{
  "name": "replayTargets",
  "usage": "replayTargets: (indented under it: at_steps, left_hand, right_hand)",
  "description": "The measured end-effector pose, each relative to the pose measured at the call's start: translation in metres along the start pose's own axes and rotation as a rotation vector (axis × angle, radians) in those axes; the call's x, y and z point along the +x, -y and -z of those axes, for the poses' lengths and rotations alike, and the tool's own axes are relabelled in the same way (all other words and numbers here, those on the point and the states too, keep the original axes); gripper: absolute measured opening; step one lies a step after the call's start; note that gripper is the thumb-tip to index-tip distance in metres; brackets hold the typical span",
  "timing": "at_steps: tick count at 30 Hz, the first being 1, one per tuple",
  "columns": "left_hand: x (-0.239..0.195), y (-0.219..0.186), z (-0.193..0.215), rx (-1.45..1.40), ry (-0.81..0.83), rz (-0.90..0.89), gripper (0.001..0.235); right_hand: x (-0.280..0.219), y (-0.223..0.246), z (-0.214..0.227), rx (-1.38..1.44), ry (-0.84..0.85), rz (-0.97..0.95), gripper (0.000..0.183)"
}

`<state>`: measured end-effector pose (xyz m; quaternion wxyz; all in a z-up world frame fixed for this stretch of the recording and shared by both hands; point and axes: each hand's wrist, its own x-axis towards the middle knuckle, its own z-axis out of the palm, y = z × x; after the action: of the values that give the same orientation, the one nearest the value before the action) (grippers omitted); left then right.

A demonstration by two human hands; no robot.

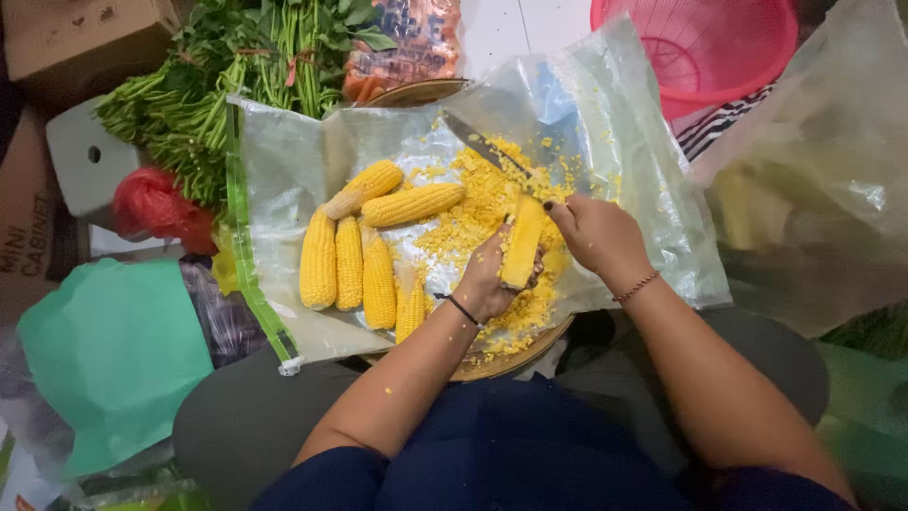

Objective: The person uses a knife to cut kernels off several corn cobs, holding each cob in one hand and slicing downward to collect the kernels in a pile on a plastic sheet. The person rotates the cobs to remove kernels from all sides.

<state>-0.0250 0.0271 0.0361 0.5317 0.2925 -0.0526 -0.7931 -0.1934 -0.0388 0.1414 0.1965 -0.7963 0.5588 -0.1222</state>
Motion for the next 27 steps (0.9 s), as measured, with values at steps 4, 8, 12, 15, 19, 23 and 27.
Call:
replayTargets:
  at_steps: [4,8,12,15,19,23,27]
  left_hand:
    - [0.005,-0.022,0.008,-0.022,-0.154,-0.135,0.038]
    - [0.017,-0.062,0.030,-0.090,-0.250,-0.275,0.032]
    - [0.020,-0.082,0.038,-0.149,-0.091,-0.339,0.034]
    - [0.016,-0.081,0.038,-0.222,-0.090,-0.357,0.036]
    - [0.018,-0.070,0.034,-0.212,-0.189,-0.344,0.037]
    - [0.024,-0.038,0.026,-0.118,-0.243,-0.334,0.029]
    - [0.025,-0.016,0.020,-0.114,-0.249,-0.224,0.029]
  right_hand:
    - [-0.012,0.007,0.000,-0.005,0.012,0.040,0.050]
    - [-0.041,0.033,-0.007,-0.029,0.094,0.167,0.048]
    - [-0.051,0.054,-0.008,-0.080,0.195,0.114,0.050]
    - [-0.046,0.059,-0.006,-0.107,0.219,0.109,0.049]
    - [-0.043,0.056,-0.007,-0.107,0.180,0.113,0.048]
    - [-0.032,0.050,-0.009,-0.117,0.151,0.105,0.047]
    - [-0.026,0.042,-0.008,-0.079,0.082,0.164,0.043]
